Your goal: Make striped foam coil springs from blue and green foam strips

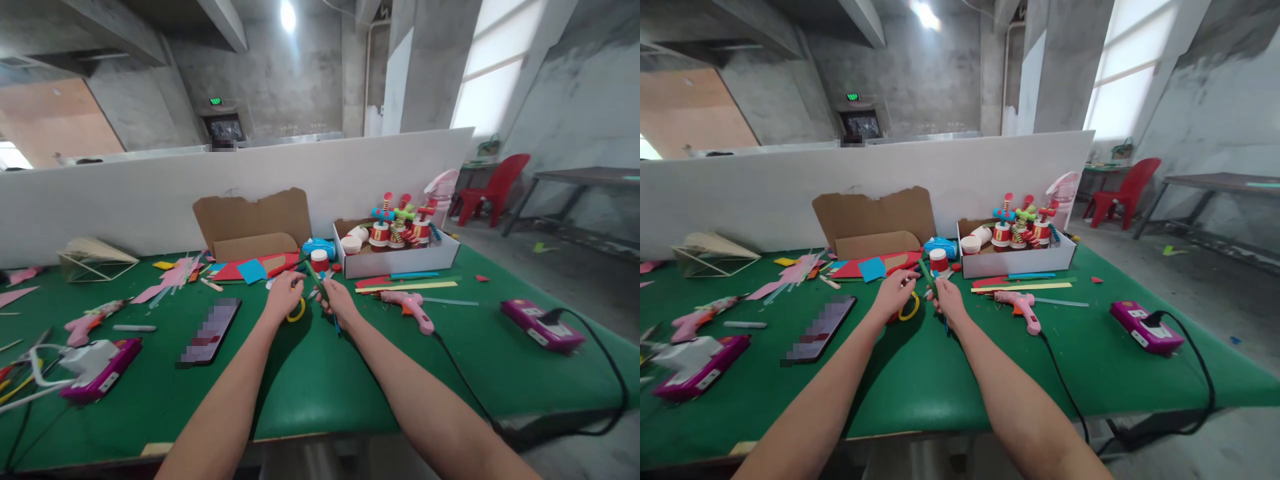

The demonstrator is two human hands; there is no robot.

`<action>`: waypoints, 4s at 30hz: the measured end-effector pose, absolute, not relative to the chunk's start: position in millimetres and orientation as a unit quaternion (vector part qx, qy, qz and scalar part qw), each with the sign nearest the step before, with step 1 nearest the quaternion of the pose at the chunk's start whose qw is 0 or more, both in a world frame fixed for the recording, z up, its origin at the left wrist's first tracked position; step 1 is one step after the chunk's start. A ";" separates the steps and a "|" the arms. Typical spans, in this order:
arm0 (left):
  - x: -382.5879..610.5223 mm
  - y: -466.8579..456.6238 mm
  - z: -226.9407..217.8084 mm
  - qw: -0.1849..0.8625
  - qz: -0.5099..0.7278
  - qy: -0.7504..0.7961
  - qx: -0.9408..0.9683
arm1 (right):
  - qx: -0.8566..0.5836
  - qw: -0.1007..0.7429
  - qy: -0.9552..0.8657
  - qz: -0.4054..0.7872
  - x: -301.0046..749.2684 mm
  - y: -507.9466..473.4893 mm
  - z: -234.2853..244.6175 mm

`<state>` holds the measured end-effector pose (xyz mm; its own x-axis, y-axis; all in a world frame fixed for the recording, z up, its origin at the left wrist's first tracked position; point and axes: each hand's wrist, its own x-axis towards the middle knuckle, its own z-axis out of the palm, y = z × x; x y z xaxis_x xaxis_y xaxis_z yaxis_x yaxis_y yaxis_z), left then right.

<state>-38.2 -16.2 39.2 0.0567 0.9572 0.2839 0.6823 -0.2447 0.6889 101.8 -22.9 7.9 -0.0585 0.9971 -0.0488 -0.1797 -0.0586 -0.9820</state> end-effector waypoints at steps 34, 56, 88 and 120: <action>-38.9 -16.5 31.2 0.567 0.483 0.471 0.472 | -0.595 0.282 -0.751 0.053 173.7 -66.8 75.8; -21.6 -21.6 30.2 0.630 0.447 0.412 0.483 | -0.565 0.548 -0.434 0.438 202.6 -76.8 80.4; -29.7 -12.8 28.5 0.484 0.437 0.556 0.516 | -0.540 0.396 -0.730 0.133 155.7 -40.5 32.0; -29.2 -15.6 31.5 0.468 0.421 0.557 0.541 | -0.557 0.370 -0.736 0.105 156.8 -40.7 31.9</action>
